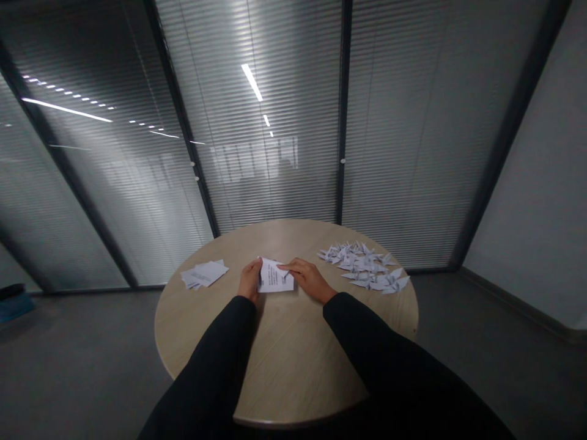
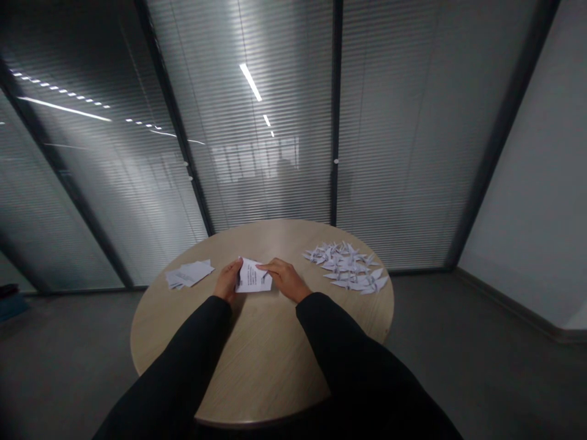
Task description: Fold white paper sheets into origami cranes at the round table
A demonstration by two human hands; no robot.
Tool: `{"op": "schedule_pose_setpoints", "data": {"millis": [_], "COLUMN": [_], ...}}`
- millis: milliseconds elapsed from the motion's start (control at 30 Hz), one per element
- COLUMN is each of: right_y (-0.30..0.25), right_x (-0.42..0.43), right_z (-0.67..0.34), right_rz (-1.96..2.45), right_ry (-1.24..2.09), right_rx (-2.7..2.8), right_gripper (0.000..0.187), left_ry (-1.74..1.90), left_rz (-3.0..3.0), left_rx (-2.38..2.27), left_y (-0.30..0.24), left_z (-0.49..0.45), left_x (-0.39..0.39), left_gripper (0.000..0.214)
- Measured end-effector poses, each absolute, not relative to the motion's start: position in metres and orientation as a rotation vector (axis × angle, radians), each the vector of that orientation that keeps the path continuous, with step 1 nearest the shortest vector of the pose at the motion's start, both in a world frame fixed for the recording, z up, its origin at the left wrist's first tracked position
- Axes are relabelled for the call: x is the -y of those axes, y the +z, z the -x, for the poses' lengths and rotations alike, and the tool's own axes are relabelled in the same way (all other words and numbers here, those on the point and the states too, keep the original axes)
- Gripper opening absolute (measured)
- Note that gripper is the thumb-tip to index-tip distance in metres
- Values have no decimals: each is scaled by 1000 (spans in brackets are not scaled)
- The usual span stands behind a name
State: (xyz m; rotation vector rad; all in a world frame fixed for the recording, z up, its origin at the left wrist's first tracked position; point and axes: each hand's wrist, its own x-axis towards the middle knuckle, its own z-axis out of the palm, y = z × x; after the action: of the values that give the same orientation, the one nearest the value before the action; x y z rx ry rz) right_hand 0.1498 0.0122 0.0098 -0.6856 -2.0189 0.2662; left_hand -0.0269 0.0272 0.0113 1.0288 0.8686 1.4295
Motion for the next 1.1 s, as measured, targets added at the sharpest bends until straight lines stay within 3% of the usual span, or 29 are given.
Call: {"op": "schedule_pose_setpoints", "data": {"millis": [300, 567, 800, 1100], "right_y": [11, 10, 11, 14], "right_x": [-11, -9, -9, -5], "right_z": [-149, -149, -149, -147], "right_rz": [680, 696, 693, 652], "right_ry": [250, 256, 236, 329], "right_rx": [2045, 2052, 2067, 2041], "right_gripper": [30, 29, 31, 31], "left_ry": [1379, 1339, 1354, 1453], "left_rz": [-970, -990, -1054, -1157], "left_rx": [-895, -896, -908, -929], "left_y": [15, 21, 18, 17], "left_z": [28, 28, 28, 31], "left_x": [-27, -21, -24, -25], "left_gripper": [34, 48, 36, 36]}}
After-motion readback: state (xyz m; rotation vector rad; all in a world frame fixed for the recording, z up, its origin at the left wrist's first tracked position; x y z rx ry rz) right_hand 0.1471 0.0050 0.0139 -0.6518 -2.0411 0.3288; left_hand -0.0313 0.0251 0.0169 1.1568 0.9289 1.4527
